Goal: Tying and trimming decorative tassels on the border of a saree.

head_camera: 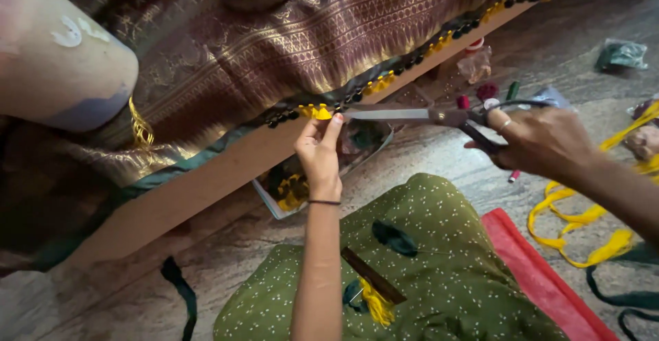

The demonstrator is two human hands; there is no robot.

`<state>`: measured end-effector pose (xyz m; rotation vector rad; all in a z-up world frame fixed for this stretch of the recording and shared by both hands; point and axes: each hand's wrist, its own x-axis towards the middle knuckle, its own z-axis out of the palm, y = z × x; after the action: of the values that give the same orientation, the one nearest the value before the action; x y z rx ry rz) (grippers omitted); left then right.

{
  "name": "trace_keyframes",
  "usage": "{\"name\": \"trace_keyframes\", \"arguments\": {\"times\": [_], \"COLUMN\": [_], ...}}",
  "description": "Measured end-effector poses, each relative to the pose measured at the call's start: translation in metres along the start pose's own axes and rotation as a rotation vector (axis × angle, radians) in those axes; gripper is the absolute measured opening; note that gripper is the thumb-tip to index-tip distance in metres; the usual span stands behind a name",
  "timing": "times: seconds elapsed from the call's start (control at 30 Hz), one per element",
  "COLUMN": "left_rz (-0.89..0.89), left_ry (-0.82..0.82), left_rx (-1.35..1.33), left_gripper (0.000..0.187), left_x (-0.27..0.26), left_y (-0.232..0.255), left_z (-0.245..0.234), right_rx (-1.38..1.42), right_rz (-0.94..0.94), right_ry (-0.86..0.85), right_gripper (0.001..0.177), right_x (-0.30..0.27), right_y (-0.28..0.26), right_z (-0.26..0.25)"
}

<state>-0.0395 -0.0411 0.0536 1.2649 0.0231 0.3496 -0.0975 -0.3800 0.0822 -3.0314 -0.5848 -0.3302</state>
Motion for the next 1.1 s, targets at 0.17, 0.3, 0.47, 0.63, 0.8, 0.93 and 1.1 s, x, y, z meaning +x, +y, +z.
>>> {"name": "trace_keyframes", "arguments": {"times": [0.17,0.3,0.47,0.63,0.8,0.93,1.1], "left_rz": [-0.019,0.019,0.066,0.210,-0.052,-0.115,0.007], "left_ry": [-0.013,-0.018,-0.032,-0.013,-0.060,-0.073,0.104], "left_rx": [-0.009,0.019,-0.012,0.254,-0.134,-0.243,0.622], "left_gripper": [0.009,0.007,0.006,0.006,0.016,0.016,0.025], "left_x": [-0.001,-0.005,-0.005,-0.003,0.011,0.032,0.042], "left_y": [0.000,0.005,0.006,0.011,-0.003,-0.030,-0.058], "left_z": [-0.001,0.002,0.004,0.007,0.008,0.005,-0.022], "right_rx": [-0.125,-0.115,-0.206,-0.190,-0.044,0.096,0.253], "right_rz": [-0.090,-0.060,-0.027,-0.139,-0.114,-0.058,-0.153], "right_ry": [0.043,0.024,-0.091,0.124,0.194,0.153,-0.068], "right_gripper": [0.033,0.035,0.027,0.017,0.018,0.020,0.028], "right_x": [0.009,0.015,0.019,0.018,-0.011,-0.056,-0.102], "right_y": [0.017,0.017,0.032,0.049,0.057,0.034,0.008], "right_z": [0.015,0.012,0.027,0.044,0.084,0.106,0.145]}}
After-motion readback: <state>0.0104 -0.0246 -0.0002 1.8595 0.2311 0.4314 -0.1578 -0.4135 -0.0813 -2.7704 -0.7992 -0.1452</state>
